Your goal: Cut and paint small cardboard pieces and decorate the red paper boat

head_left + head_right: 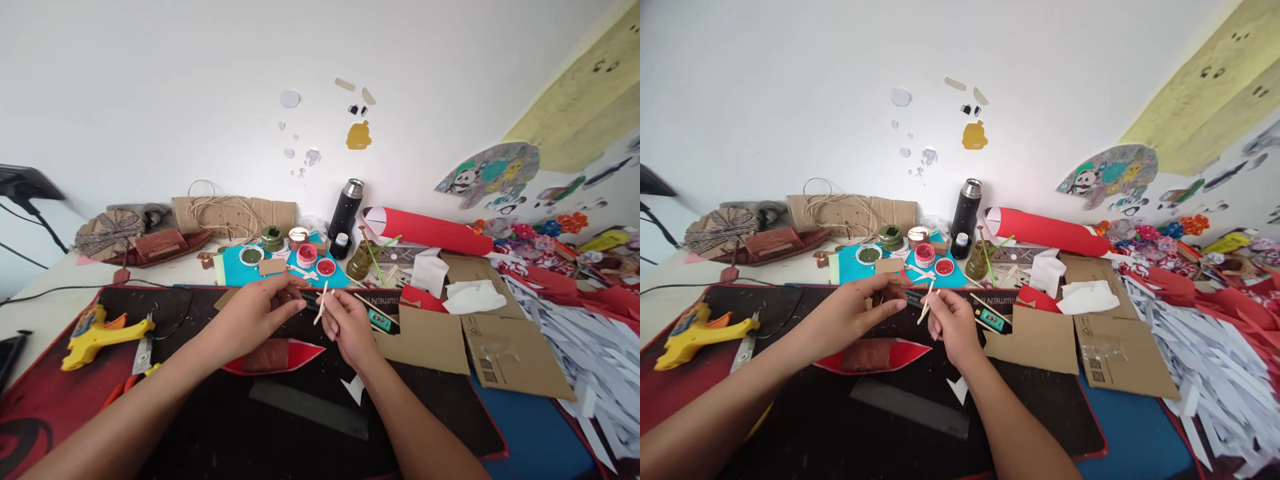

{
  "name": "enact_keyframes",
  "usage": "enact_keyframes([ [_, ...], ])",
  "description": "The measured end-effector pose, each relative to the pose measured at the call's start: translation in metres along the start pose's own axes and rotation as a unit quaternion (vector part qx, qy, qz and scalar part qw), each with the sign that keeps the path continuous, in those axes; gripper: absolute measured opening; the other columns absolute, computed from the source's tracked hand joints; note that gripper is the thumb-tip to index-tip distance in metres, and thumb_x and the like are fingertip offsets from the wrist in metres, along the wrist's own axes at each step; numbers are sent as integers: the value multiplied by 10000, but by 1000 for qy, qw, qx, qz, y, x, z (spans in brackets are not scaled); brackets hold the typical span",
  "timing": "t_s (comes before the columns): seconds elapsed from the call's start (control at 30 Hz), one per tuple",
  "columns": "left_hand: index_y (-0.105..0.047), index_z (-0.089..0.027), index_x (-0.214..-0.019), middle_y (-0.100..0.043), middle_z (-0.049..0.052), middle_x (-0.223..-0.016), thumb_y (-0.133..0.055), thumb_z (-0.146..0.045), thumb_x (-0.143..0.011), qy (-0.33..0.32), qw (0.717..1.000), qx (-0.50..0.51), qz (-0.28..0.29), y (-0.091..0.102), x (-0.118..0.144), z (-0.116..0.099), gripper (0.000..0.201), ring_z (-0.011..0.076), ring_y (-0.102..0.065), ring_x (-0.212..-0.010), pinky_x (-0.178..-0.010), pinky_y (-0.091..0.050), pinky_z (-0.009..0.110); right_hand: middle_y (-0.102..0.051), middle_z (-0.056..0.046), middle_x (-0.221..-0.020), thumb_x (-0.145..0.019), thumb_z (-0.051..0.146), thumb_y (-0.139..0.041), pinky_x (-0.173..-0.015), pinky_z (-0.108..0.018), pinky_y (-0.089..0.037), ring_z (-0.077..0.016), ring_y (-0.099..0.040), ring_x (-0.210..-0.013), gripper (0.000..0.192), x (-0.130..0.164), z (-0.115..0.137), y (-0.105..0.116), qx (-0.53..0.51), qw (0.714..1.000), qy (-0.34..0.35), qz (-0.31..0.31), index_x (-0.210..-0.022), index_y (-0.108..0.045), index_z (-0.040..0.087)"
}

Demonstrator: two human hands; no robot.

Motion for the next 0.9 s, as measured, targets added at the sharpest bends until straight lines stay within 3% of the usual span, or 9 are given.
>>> enact_keyframes([
  [0.2, -692, -243, -1284, -791, 26, -1005, -621, -439, -961, -20, 999, -30, 25, -27, 3, -2, 384, 221, -721, -896, -829, -548, 340, -379, 113, -472, -850, 578, -833, -398, -209, -239, -63, -357, -387, 423, -4, 6, 3, 8, 999, 36, -12, -832, -734, 167],
  [0.33, -628, -231, -1369, -791, 28, -961, -632, -447, -949, -6, 999, -21, 39, -38, 8, -5, 473, 224, -721, -820, -745, -547, 332, -401, 109, -468, -832, 596, -834, -397, -218, -247, -72, -357, -385, 438, 0, 7, -4, 14, 999, 51, -6, -800, -689, 185],
  [0.63, -644, -201, -1319, -808, 34, -910, -609, -418, -964, 7, 999, -32, 9, -43, 5, 4, 417, 226, -730, -776, -704, -526, 319, -406, 106, -472, -854, 618, -802, -409, -230, -262, -78, -368, -382, 447, 3, 9, -7, 32, 998, 55, 23, -811, -679, 191],
  [0.8, -639, -213, -1355, -809, 19, -929, -602, -338, -963, 10, 999, 43, 29, -46, 6, 4, 414, 211, -739, -832, -779, -545, 314, -415, 94, -458, -905, 637, -757, -423, -230, -282, -81, -379, -381, 472, 6, 7, -5, 96, 995, 37, 9, -776, -659, 193],
  [0.9, -668, -237, -1354, -822, 14, -957, -623, -262, -942, 38, 994, 92, 42, -49, 9, 3, 415, 199, -751, -845, -817, -553, 303, -425, 84, -473, -911, 663, -748, -417, -229, -277, -86, -369, -391, 493, 12, 0, -2, 113, 993, -18, 13, -800, -680, 188],
])
Point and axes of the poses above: each hand's wrist, its own x-axis away from the middle knuckle, its own y-axis out of the back of the hand, z = x × y, the point moved 4 cm from there along -x, towards the middle knuckle
